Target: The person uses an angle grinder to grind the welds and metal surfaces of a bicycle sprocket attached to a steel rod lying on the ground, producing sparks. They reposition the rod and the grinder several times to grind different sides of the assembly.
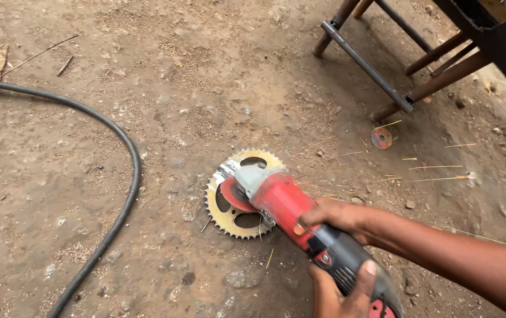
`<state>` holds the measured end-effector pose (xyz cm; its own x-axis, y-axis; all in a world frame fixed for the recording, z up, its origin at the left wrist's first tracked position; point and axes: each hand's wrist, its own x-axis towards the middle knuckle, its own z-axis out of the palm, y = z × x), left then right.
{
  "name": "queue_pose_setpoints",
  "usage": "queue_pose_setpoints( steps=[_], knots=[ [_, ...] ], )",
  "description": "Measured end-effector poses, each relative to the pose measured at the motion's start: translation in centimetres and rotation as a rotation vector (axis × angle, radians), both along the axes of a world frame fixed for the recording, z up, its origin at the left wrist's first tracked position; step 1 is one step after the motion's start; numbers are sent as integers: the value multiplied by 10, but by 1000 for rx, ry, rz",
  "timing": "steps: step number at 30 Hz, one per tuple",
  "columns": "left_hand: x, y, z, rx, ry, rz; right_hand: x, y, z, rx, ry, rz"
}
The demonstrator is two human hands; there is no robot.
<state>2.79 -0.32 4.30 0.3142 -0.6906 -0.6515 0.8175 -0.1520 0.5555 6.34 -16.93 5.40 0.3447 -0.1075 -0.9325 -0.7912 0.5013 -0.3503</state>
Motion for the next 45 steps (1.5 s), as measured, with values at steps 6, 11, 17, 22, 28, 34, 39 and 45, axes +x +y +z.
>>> queue_pose_setpoints(
  steps=[6, 11, 17, 22, 28, 34, 39, 45],
  knots=[
    [-13, 8, -21, -314, 294, -7, -16, 13, 11, -205, 27, 106],
    [-16, 21, -39, -394, 512, -186, -43, 26, 4, -298, 73, 71],
    [-43, 31, -55, -461, 506, -321, -99, 47, -15, -410, -98, 117],
    [-54, 48, -64, -384, 597, -346, -123, 78, -19, -697, 36, 267],
    [-38, 55, -51, -285, 693, -300, -88, 82, -6, -597, 229, 493],
    [-15, 44, -47, -258, 746, -199, -65, 58, -16, -661, 5, 437],
    [-27, 53, -54, -311, 541, -455, -95, 59, -20, -500, -15, 256],
    [-27, 49, -42, -246, 710, -361, -96, 55, -17, -563, -102, 255]
  ],
)
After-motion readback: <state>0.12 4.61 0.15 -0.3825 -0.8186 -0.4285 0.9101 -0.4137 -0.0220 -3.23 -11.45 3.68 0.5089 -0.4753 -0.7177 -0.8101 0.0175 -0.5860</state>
